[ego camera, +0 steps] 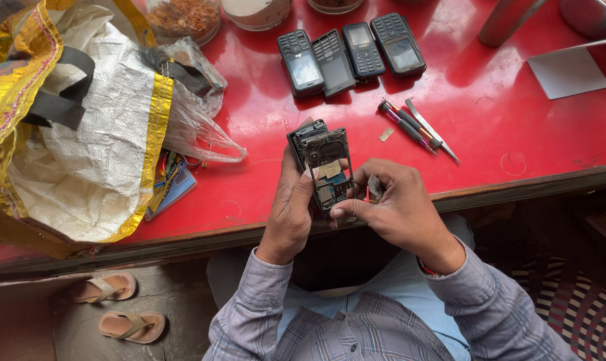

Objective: The person disassembles a feature phone at a red workbench, prying open the housing and working on the internal components by hand. They pick up a screwdriver and use it on the phone's edge, then continue manipulating the opened casing and parts.

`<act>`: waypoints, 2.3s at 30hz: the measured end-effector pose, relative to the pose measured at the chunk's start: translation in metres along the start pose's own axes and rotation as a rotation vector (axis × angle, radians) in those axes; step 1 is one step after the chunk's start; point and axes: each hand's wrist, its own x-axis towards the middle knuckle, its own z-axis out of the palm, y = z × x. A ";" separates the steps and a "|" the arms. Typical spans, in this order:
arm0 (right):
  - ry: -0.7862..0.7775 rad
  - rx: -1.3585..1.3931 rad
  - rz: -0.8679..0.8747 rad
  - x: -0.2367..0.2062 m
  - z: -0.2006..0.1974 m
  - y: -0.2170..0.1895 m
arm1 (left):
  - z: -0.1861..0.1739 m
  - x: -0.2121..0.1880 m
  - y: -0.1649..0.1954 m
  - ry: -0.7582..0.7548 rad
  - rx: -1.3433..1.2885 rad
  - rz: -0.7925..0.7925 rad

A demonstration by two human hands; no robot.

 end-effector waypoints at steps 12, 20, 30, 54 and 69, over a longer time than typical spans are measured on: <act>-0.093 0.293 0.072 -0.011 0.015 0.000 | 0.011 -0.008 0.004 0.112 0.044 0.054; -0.090 0.233 0.135 -0.011 0.015 -0.010 | 0.010 -0.009 0.001 0.080 0.151 0.122; -0.178 0.358 0.320 -0.006 0.013 -0.004 | 0.010 -0.009 0.004 0.045 0.147 0.127; -0.129 0.208 0.192 -0.018 0.013 -0.008 | 0.008 -0.017 -0.004 0.048 0.180 0.067; 0.021 0.184 0.169 -0.035 0.014 -0.014 | 0.023 -0.012 0.010 -0.007 0.354 0.265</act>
